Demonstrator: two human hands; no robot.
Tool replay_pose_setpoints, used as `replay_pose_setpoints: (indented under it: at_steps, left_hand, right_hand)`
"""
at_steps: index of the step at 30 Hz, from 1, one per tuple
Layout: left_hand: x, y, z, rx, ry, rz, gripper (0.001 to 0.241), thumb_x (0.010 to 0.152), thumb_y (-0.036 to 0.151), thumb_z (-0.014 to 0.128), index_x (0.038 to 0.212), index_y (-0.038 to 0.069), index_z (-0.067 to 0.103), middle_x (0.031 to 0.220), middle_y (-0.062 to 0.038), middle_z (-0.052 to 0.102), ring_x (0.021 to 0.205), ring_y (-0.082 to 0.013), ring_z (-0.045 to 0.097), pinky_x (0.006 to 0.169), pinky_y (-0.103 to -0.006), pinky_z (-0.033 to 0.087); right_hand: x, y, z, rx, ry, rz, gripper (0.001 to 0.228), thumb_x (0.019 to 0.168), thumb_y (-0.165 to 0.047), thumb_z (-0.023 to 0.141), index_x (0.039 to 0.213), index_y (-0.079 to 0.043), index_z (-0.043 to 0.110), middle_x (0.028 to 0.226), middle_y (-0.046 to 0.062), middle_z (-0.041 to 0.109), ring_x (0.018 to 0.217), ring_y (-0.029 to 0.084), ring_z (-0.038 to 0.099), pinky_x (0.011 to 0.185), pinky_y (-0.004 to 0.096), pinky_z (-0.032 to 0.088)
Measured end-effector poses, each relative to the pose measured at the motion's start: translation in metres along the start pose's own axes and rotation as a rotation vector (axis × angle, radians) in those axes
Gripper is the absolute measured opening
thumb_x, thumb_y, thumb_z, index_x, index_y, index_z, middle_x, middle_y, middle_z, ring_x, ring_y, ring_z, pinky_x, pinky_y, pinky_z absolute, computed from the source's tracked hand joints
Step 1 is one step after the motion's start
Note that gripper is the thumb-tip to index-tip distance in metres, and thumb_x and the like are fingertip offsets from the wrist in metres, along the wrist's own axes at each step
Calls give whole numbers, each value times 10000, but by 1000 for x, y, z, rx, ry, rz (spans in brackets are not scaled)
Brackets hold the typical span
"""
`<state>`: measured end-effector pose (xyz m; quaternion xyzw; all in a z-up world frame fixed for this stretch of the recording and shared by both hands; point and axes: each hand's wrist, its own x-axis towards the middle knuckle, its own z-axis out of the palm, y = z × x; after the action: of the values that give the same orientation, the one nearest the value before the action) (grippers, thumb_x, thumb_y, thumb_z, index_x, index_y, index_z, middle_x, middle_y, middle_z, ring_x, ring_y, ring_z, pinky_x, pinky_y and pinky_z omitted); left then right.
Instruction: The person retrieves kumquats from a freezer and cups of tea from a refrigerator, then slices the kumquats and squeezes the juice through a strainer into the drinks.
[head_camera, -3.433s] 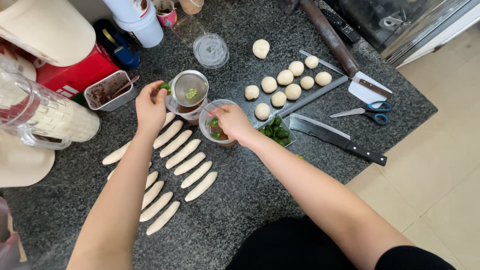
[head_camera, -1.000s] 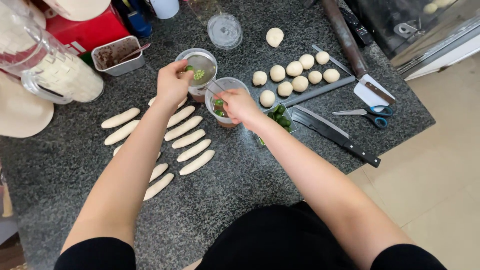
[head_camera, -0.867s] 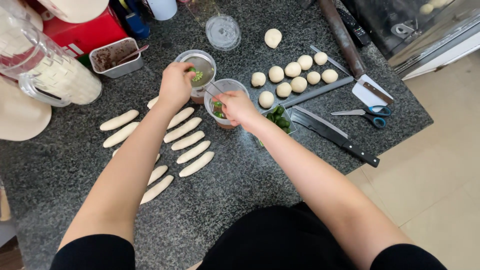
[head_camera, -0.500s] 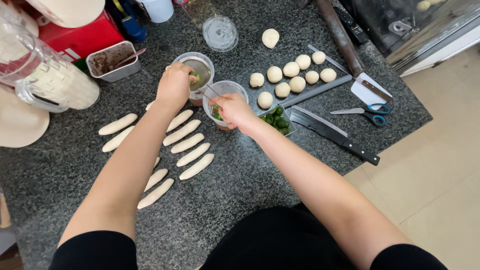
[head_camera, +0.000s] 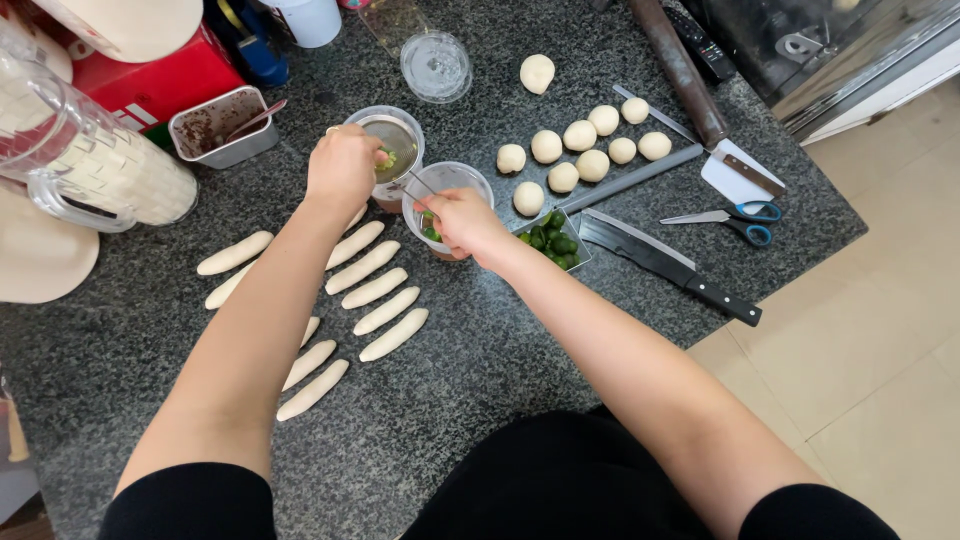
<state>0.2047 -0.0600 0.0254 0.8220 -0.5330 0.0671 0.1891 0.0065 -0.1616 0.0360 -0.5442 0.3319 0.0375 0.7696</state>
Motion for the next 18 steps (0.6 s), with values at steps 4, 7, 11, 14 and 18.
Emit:
replay_pose_setpoints:
  at_steps: [4,7,11,14,18]
  left_hand:
    - [2,2,-4,-32,-30,-30,97,853,161,768,909,95,811,929,-162,703,933,-377,666,812,-485,551]
    - [3,-1,-1,-12,-34,-38,92,895,162,758,913,88,810,957,-169,704,958,-376,668,824,-482,554]
    - [3,-6,7,19,-42,-40,124,928,144,724,912,39,788,1012,-186,705,999,-378,667,846,-480,554]
    - [4,9,-12,-91,-91,-146,150,933,169,719,968,42,790,1042,-188,701,1004,-386,661,864,-492,536]
    - [4,2,-9,-222,-80,-202,157,930,135,703,1034,52,786,1083,-193,694,1009,-383,665,883,-477,532]
  right_hand:
    - [1,0,1,-9,12,3,324,1046,-277,503,1180,-42,681,590,-39,401,412,78,282,375,288,189]
    - [0,-1,1,-4,10,3,329,1045,-274,500,1184,-38,682,588,-38,400,411,81,279,377,290,188]
    - [-2,-4,2,1,8,9,331,1044,-273,494,1187,-39,680,588,-40,397,413,79,274,380,291,184]
    - [-2,-3,1,11,-11,10,323,1048,-270,486,1190,-41,665,588,-46,380,413,73,258,380,288,175]
    - [1,1,-1,34,-6,12,312,1048,-249,483,1190,-34,659,593,-46,393,410,78,262,379,291,175]
